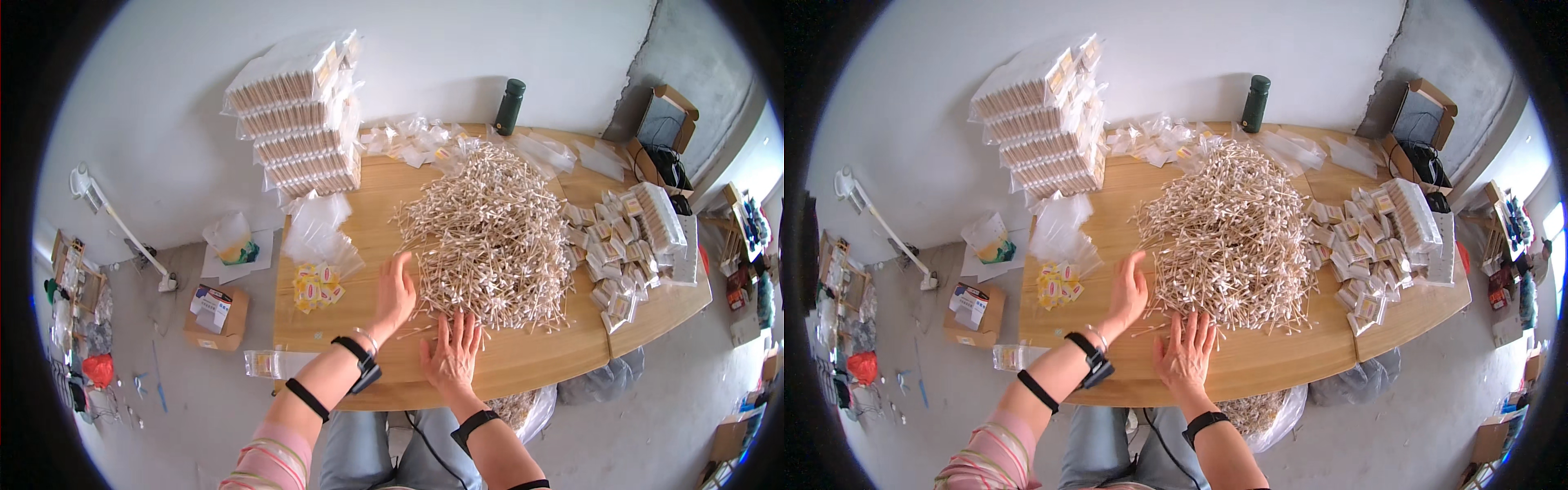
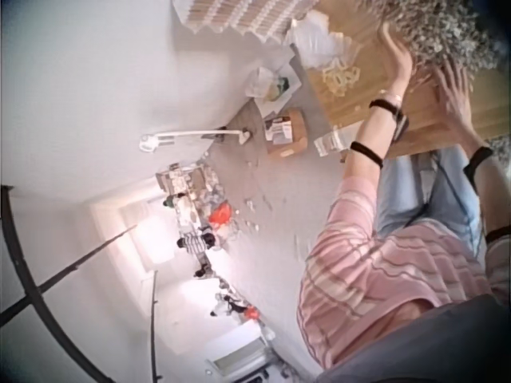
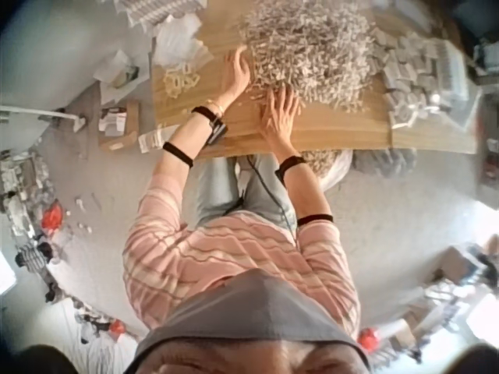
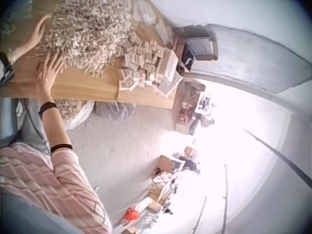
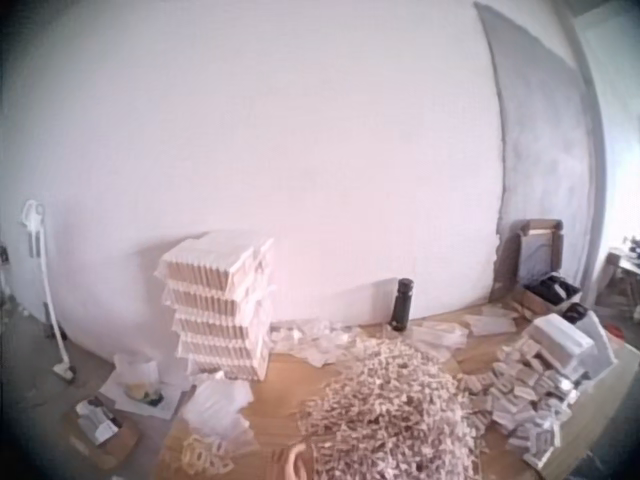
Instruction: Packaging cotton swabs into small plastic bags.
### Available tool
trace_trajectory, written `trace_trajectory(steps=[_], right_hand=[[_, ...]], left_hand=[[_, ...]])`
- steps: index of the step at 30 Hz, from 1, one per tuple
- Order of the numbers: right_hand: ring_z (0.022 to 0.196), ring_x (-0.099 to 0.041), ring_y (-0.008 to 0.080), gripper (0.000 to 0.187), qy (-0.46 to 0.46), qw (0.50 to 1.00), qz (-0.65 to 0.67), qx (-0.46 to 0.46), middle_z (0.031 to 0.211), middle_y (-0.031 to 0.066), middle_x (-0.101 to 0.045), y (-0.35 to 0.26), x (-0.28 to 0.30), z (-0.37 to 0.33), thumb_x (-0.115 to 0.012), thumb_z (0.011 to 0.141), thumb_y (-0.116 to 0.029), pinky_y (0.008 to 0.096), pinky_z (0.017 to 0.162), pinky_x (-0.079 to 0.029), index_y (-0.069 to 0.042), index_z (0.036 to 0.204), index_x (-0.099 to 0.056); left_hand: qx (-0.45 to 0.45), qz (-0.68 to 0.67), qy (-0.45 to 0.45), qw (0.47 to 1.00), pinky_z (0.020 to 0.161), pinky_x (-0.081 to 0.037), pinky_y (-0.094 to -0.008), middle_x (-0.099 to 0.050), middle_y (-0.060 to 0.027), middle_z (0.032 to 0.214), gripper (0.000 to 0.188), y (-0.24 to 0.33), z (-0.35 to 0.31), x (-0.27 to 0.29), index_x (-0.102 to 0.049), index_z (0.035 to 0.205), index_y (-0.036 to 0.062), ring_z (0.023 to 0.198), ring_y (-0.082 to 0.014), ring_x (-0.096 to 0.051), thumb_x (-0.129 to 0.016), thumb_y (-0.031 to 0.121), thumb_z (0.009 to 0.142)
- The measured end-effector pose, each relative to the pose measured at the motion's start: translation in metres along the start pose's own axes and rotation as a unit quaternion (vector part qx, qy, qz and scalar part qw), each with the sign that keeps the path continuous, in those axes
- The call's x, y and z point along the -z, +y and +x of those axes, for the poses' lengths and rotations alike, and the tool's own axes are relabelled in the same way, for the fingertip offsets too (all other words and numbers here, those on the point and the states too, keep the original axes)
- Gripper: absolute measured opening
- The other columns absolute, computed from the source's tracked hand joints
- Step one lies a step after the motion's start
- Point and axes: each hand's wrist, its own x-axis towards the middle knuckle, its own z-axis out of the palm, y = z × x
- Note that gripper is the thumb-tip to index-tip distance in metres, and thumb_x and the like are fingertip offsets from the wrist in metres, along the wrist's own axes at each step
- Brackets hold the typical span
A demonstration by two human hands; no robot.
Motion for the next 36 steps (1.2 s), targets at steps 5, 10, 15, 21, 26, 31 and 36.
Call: trace_trajectory(steps=[5, 10, 15, 21, 26, 31, 36], right_hand=[[0.138, -0.023, 0.047, 0.065, 0.003, 1.0, 0.009, 0.003, 0.146, 0.0254, -0.033, -0.004, -0.002, -0.001, -0.059, 0.084, -0.036, 0.0576, 0.114, -0.015, -0.004, 0.138, -0.043], [0.139, -0.023, 0.0451, 0.065, 0.0, 1.0, 0.004, -0.002, 0.145, 0.0255, -0.035, -0.008, 0.004, -0.003, -0.058, 0.085, -0.039, 0.0568, 0.114, -0.015, -0.004, 0.139, -0.043], [0.139, -0.023, 0.0445, 0.068, 0.002, 1.0, 0.005, 0.003, 0.145, 0.0248, -0.036, -0.006, 0.001, -0.003, -0.06, 0.083, -0.038, 0.0567, 0.114, -0.015, -0.004, 0.139, -0.042], [0.14, -0.022, 0.0434, 0.067, 0.034, 0.999, 0.02, 0.008, 0.145, 0.0242, -0.035, -0.002, -0.004, -0.001, -0.062, 0.082, -0.037, 0.0556, 0.115, -0.014, -0.004, 0.138, -0.043], [0.141, -0.02, 0.0429, 0.067, 0.028, 0.999, 0.019, 0.012, 0.146, 0.0239, -0.034, -0.002, -0.001, -0.004, -0.062, 0.082, -0.035, 0.055, 0.116, -0.013, -0.005, 0.138, -0.042], [0.141, -0.02, 0.0432, 0.064, 0.036, 0.999, 0.03, 0.026, 0.147, 0.0235, -0.033, -0.001, -0.003, -0.005, -0.062, 0.081, -0.031, 0.0562, 0.115, -0.013, -0.005, 0.137, -0.043], [0.137, -0.028, 0.0413, 0.057, 0.044, 0.986, 0.042, 0.154, 0.146, 0.017, -0.037, -0.004, -0.004, -0.016, -0.064, 0.08, -0.028, 0.0558, 0.113, -0.021, -0.009, 0.132, -0.052]], left_hand=[[-0.055, 0.189, 0.093, 0.976, 0.097, -0.04, -0.0464, -0.054, -0.0206, 0.118, 0.051, -0.031, 0.084, -0.02, -0.048, 0.125, 0.0032, 0.111, -0.0394, -0.049, -0.068, 0.009, 0.078], [0.021, 0.095, -0.153, 0.983, 0.1, -0.041, -0.0427, -0.057, -0.0219, 0.122, 0.041, -0.045, 0.098, -0.003, -0.061, 0.114, -0.0008, 0.114, -0.0393, -0.051, -0.073, 0.011, 0.077], [-0.054, 0.063, -0.059, 0.995, 0.089, -0.047, -0.0422, -0.066, -0.0178, 0.1, 0.017, -0.041, 0.039, 0.013, -0.066, 0.097, -0.0019, 0.099, -0.0359, -0.06, -0.065, 0.003, 0.081], [-0.045, 0.058, -0.094, 0.993, 0.095, -0.048, -0.0394, -0.062, -0.018, 0.117, 0.022, -0.024, -0.038, 0.041, -0.065, 0.106, -0.0019, 0.116, -0.0337, -0.055, -0.06, 0.002, 0.085], [-0.086, 0.127, -0.122, 0.981, 0.098, -0.046, -0.0405, -0.06, -0.0144, 0.124, 0.031, -0.004, -0.093, 0.063, -0.061, 0.116, 0.0018, 0.121, -0.0317, -0.053, -0.057, 0.0, 0.085], [0.007, 0.08, -0.079, 0.994, 0.098, -0.044, -0.041, -0.061, -0.0129, 0.121, 0.03, -0.006, -0.122, 0.09, -0.06, 0.114, 0.0022, 0.116, -0.0319, -0.054, -0.059, 0.0, 0.084], [0.021, 0.132, -0.024, 0.991, 0.095, -0.044, -0.0407, -0.061, -0.0104, 0.118, 0.026, -0.006, -0.142, 0.118, -0.06, 0.111, 0.0039, 0.111, -0.0318, -0.054, -0.06, 0.002, 0.085]])
